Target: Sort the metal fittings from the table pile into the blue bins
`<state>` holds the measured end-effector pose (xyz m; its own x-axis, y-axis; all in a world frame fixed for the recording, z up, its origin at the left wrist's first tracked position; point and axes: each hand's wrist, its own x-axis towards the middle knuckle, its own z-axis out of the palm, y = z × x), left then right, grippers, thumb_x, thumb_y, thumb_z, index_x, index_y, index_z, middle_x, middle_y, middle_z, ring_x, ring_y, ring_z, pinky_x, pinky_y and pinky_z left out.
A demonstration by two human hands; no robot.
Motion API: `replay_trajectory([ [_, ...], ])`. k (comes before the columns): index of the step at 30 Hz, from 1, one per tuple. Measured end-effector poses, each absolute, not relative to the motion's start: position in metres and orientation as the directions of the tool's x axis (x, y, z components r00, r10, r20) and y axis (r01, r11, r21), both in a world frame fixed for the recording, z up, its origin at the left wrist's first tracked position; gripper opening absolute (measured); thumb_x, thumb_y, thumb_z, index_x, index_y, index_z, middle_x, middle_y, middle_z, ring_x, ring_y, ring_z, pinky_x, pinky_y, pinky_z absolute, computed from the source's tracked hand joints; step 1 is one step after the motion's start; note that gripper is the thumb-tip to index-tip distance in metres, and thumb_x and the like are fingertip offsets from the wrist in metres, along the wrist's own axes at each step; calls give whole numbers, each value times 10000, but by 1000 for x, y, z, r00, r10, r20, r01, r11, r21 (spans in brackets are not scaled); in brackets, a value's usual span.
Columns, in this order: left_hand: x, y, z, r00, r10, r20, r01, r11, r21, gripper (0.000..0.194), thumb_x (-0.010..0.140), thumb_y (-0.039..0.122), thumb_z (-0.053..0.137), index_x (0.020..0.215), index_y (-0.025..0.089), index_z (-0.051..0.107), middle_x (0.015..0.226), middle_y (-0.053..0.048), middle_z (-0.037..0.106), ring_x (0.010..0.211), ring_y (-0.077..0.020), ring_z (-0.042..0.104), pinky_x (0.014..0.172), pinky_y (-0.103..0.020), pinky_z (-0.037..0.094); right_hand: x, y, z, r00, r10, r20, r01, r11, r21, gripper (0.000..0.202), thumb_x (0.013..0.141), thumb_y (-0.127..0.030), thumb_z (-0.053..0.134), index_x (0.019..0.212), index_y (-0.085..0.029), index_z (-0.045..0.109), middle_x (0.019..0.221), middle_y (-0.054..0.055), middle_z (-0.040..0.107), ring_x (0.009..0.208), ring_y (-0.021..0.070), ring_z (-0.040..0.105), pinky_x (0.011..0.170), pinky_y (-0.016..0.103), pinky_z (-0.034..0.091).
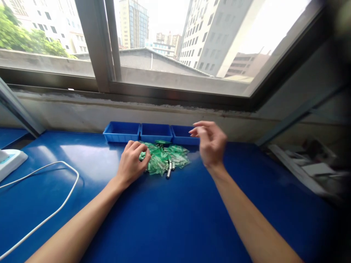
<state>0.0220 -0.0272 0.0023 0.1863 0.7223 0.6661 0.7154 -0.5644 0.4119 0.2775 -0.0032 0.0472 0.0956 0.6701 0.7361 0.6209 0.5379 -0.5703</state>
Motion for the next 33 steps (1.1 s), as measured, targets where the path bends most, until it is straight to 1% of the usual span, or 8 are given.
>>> replay_trajectory([
  [2,22,-26,1,192,705,683,724,-572,387,125,950,236,558,949,203,679,1002,-76,692,1011,-252,549,947,-402,453,273,2,34,82,714,695,638,498,-587,193,976,-319,533,993,-216,695,883,40,732,805,204,702,767,362,569],
  [5,23,-23,-4,207,716,667,739,-560,373,185,943,240,580,1091,210,685,1154,-89,686,1154,-289,526,1035,-466,430,264,6,11,-51,766,641,696,487,-527,170,923,-304,590,1023,-227,703,994,62,756,942,249,705,873,411,553],
  [12,24,-20,-9,236,763,602,742,-541,396,192,958,252,561,1085,214,699,1176,-78,703,1244,-304,506,1071,-489,431,256,0,-5,-320,751,578,754,571,-324,320,932,-269,592,1243,-226,654,1211,93,727,1136,292,651,972,468,502],
  [17,25,-24,-6,265,737,622,735,-572,365,230,988,299,529,1123,218,697,1228,-85,688,1290,-305,488,1097,-497,418,256,4,-8,-296,742,601,762,563,-320,155,951,-237,590,1042,-235,716,1020,70,769,1028,273,685,896,444,504],
  [22,25,-29,-5,393,708,587,734,-626,263,351,1012,349,492,1303,227,646,1398,-105,601,1409,-328,396,1133,-523,376,253,5,-7,-69,751,657,635,541,-551,105,936,-282,640,932,-243,738,948,45,774,925,233,715,885,394,536],
  [26,28,-32,-2,485,682,547,721,-666,191,473,1028,387,463,1493,304,495,1594,-73,422,1497,-339,292,1177,-552,300,247,3,1,128,871,475,212,444,-871,223,822,-413,768,916,-214,729,872,39,770,807,219,736,777,349,591],
  [29,33,-33,1,556,660,505,697,-701,149,576,1035,413,443,1592,340,315,1667,-31,293,1540,-353,214,1215,-566,214,244,1,6,72,933,352,-20,354,-935,319,750,-433,823,949,-205,719,834,32,766,740,206,732,710,336,609],
  [33,35,-32,0,591,650,479,676,-722,146,599,1029,447,445,1598,330,303,1680,-28,244,1551,-367,188,1226,-573,183,248,5,8,163,920,356,-22,364,-931,364,726,-427,838,988,-215,698,798,17,755,696,190,719,705,341,621],
])
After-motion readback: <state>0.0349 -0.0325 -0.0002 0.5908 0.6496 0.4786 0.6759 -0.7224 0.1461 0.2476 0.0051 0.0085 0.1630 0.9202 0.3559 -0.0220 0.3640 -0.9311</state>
